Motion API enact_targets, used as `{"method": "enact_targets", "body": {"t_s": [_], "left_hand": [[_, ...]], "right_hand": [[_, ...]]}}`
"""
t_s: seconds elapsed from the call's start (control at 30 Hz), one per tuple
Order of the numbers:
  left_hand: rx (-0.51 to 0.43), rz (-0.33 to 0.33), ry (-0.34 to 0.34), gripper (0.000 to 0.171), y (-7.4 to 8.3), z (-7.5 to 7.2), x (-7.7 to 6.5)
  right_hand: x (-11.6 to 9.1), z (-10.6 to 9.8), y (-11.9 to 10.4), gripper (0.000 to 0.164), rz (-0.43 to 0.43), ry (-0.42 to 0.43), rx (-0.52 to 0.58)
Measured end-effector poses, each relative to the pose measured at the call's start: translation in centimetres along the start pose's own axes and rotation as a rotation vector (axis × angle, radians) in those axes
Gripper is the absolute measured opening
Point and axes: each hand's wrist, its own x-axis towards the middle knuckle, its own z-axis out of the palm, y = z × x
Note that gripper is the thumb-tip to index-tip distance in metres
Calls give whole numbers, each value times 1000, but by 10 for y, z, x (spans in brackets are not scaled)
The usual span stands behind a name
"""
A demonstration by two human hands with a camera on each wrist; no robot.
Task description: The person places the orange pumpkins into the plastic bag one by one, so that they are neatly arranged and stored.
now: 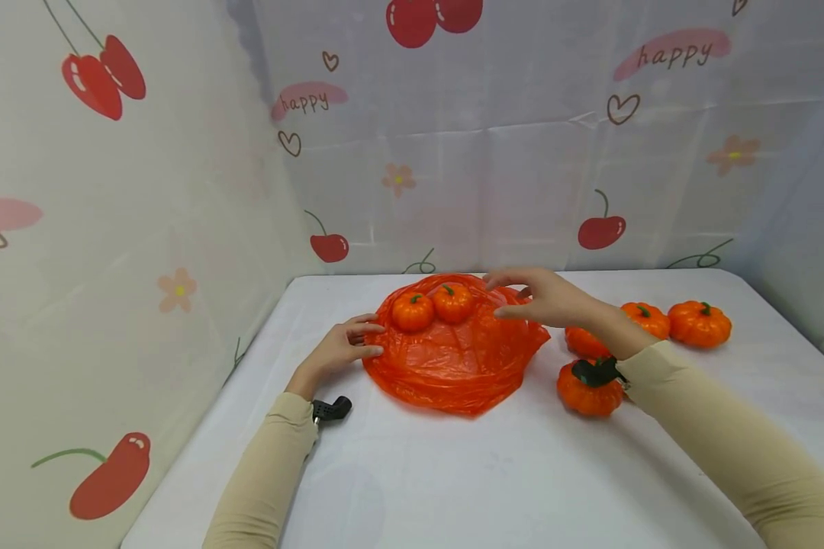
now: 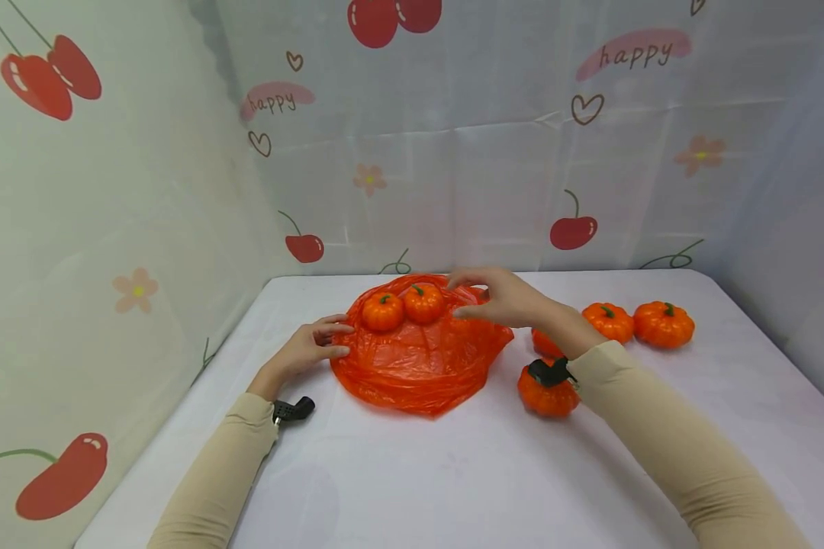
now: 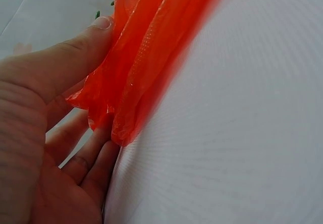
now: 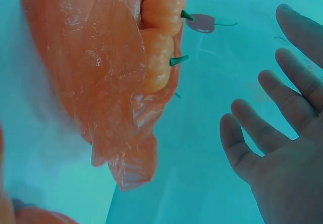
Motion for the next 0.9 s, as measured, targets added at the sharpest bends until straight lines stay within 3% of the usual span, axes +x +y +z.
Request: {"method": "enact_targets", "body": {"t_s": [0.27,0.57,0.73,0.9], "left_hand": [[-1,-14,-3,45,1,1,0],[11,-34,-4,46,0,3,-2],[13,-35,4,45,0,2,-2],[18,-5,5,45,3,1,-2]], "right_hand": [[-35,-11,-3,45,4,-33,-10],[-68,-26,12,47,26,13,-94],[-87,-32,21,46,-5,54,-153],[-106,-34,27,44,59,75,-160]]}}
